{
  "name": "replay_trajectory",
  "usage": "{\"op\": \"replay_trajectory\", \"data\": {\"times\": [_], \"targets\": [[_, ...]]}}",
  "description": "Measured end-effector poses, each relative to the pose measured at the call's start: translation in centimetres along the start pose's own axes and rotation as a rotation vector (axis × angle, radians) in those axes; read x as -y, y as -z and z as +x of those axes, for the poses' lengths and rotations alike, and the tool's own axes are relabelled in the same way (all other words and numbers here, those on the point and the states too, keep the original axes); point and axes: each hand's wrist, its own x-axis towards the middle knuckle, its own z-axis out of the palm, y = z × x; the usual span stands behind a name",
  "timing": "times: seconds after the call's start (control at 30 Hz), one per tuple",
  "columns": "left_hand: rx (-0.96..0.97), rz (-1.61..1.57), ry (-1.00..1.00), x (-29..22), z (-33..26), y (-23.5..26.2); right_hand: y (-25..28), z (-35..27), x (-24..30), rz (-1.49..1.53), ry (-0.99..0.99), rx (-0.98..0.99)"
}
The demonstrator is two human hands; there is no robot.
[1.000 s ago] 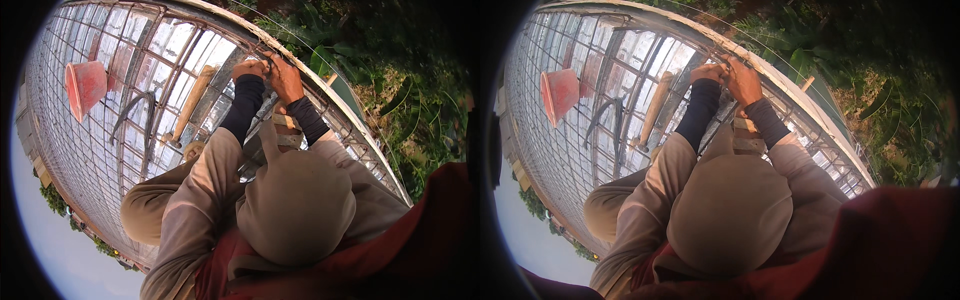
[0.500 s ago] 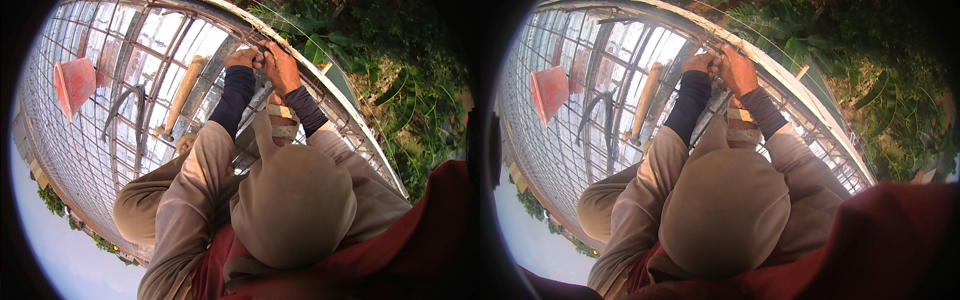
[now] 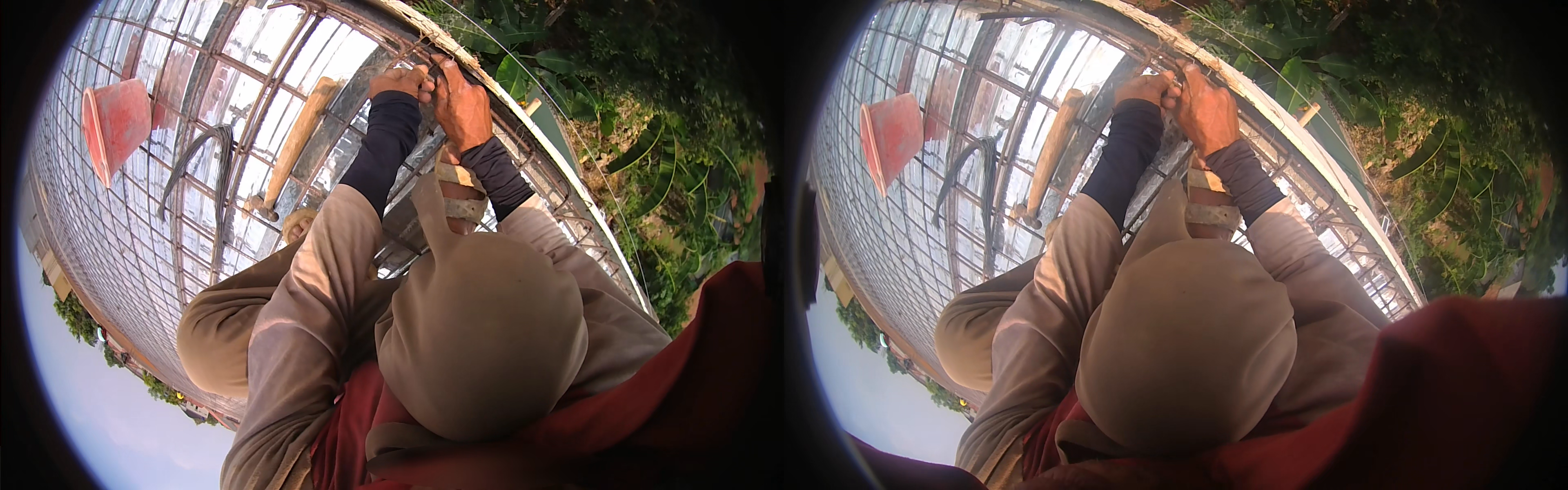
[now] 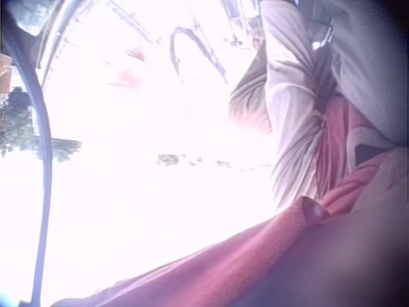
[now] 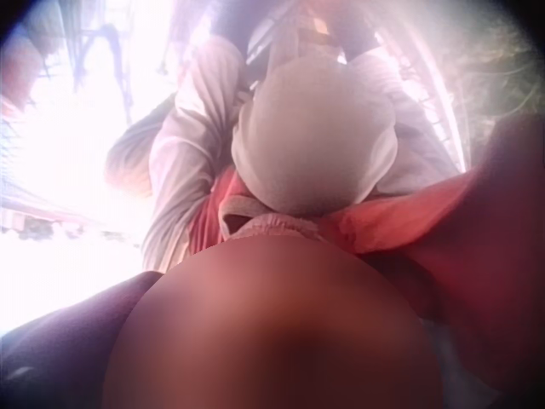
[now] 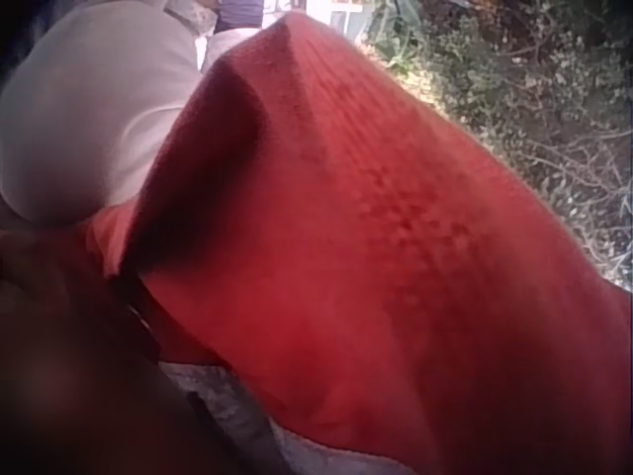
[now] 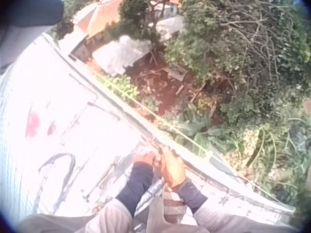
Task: The person works on the edge of a greenhouse roof, using a hammer and nails to secure a metal frame. They repeatedly hammer nails into the frame and occasionally reach into a pink bucket to retrieve more nails.
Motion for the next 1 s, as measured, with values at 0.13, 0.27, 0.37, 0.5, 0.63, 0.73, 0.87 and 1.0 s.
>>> {"op": "replay_trajectory", "data": {"times": [0.13,0.27,0.37,0.5,0.63,0.73,0.87,1.0], "targets": [[0.017,0.063,0.054,-0.7,0.4,-0.2,0.5,0.0,0.1,-0.041,-0.063,0.023],[-0.013,0.406,-0.152,4.3,5.9,1.2,0.1,0.0,-0.2,0.087,-0.017,0.008],[0.037,0.802,-0.382,5.6,7.5,0.7,0.1,0.2,-1.1,0.1,0.002,0.006],[0.06,0.79,-0.221,5.8,7.9,0.5,0.0,0.1,-0.9,0.047,0.003,0.006],[0.114,0.492,-0.141,3.4,5.3,0.6,-0.1,0.1,-0.9,-0.107,0.004,-0.011],[0.092,0.12,0.002,0.7,2.2,0.4,-0.3,0.0,-0.6,-0.128,0.01,-0.037],[-0.004,0.008,0.083,-0.5,1.1,-0.1,-0.7,-0.3,-0.2,-0.208,-0.031,-0.036],[-0.042,-0.008,0.114,-0.9,0.3,-0.2,-0.5,-0.5,0.6,-0.181,-0.145,0.017]]}}
